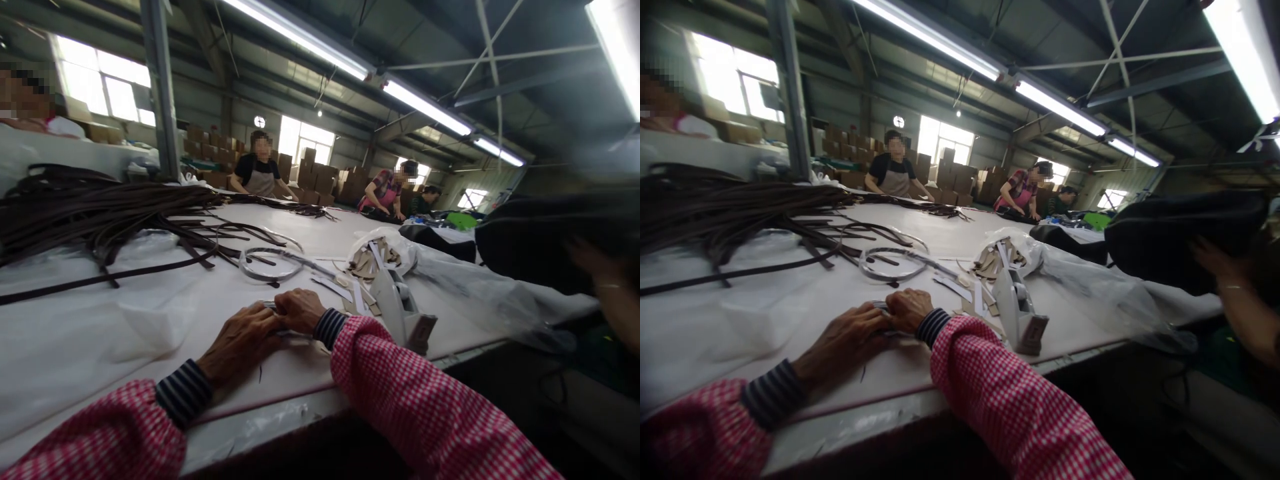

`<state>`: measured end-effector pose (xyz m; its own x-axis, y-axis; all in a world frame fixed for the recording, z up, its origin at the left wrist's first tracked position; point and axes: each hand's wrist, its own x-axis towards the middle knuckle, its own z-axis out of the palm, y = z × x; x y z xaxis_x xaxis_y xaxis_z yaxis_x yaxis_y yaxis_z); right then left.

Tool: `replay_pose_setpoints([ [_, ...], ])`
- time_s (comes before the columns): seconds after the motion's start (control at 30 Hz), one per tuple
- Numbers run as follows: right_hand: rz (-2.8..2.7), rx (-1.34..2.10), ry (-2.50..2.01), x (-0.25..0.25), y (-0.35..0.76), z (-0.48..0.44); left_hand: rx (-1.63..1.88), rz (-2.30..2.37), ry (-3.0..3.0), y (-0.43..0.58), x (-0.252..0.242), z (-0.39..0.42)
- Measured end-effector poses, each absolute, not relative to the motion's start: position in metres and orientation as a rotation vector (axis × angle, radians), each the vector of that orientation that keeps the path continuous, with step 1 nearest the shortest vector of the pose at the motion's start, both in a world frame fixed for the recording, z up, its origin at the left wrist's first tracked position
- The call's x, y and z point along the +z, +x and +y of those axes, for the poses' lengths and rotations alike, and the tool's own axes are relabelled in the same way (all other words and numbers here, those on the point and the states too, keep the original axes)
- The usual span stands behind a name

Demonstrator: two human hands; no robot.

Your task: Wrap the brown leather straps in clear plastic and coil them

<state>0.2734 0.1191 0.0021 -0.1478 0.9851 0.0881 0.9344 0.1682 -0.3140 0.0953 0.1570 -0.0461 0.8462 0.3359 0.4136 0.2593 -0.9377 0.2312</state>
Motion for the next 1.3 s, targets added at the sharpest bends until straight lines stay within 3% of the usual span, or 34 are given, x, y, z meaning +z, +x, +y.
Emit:
replay_pose_setpoints([
  [0.17, -2.157, 0.316, -1.814, 0.02, 0.317, 0.095, 0.652, 0.523, 2.881, 0.096, -0.051, 0.157],
  [0.37, -1.948, 0.005, -2.061, 0.042, 0.381, 0.007, 0.627, 0.589, 2.934, 0.099, -0.043, 0.146],
  [0.67, -1.933, -0.333, -2.403, -0.023, 0.384, -0.013, 0.556, 0.692, 2.985, 0.098, -0.037, 0.136],
  [0.93, -1.997, -0.419, -2.398, -0.033, 0.396, -0.005, 0.63, 0.724, 2.906, 0.099, -0.047, 0.14],
  [1.1, -1.871, -0.393, -2.386, -0.033, 0.399, -0.005, 0.804, 0.787, 2.586, 0.093, -0.042, 0.152],
  [1.3, -1.763, -0.282, -2.296, -0.034, 0.4, -0.01, 0.793, 0.773, 1.775, 0.079, -0.014, 0.152],
])
